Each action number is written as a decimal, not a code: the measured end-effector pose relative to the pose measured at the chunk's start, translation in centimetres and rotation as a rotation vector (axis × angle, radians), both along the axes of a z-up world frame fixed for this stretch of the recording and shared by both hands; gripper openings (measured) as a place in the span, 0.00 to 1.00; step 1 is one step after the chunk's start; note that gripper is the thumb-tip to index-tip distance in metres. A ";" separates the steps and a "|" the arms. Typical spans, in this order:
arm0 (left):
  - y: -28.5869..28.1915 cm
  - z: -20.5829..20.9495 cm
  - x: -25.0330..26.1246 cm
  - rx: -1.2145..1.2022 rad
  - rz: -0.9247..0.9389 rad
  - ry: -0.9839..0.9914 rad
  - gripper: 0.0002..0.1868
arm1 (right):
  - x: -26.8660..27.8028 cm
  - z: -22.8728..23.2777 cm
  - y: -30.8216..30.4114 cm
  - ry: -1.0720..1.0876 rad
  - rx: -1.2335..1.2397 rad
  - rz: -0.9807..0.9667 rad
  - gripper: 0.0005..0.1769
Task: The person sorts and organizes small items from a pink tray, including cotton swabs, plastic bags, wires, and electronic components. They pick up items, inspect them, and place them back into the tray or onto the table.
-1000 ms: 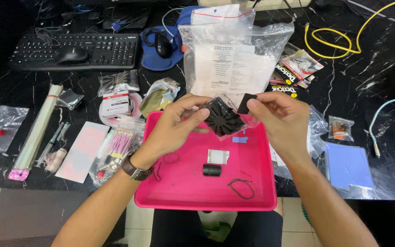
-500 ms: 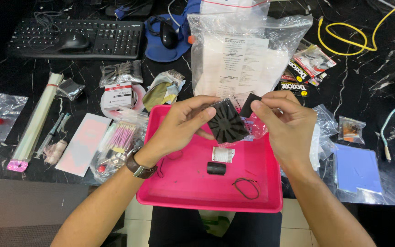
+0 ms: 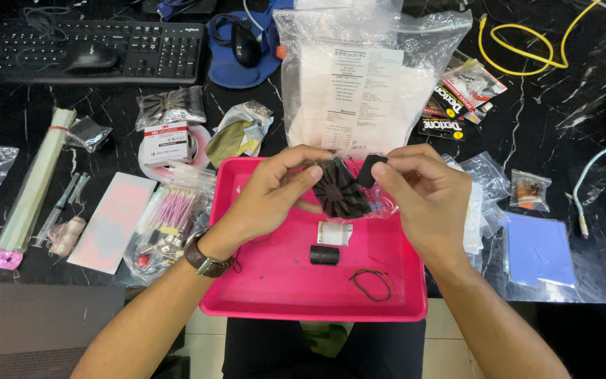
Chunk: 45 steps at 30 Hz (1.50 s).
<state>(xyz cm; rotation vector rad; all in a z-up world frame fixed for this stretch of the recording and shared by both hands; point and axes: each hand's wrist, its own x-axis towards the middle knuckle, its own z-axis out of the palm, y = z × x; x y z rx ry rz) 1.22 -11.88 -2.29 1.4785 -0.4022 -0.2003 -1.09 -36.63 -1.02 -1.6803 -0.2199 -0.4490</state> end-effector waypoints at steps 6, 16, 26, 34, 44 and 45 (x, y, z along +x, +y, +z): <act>-0.5 1.8 -1.2 0.023 0.024 -0.016 0.18 | -0.6 -0.2 -0.3 0.016 -0.044 0.056 0.08; -1.1 1.8 -0.2 0.166 -0.024 -0.019 0.20 | -1.2 1.1 -1.1 0.066 -0.261 0.136 0.04; -3.3 3.3 -1.7 0.013 -0.076 0.096 0.21 | -3.3 2.1 -1.9 -0.035 -0.273 -0.009 0.10; -2.2 1.7 -2.0 -0.113 0.011 0.146 0.24 | -3.5 2.9 0.1 -0.127 -0.410 0.072 0.28; 1.7 -2.5 -0.5 -0.180 0.143 0.145 0.20 | -0.6 0.0 2.8 0.201 0.016 0.219 0.32; 2.2 -3.9 0.5 -0.214 0.146 0.135 0.18 | 0.1 -0.4 3.0 0.290 0.054 0.222 0.18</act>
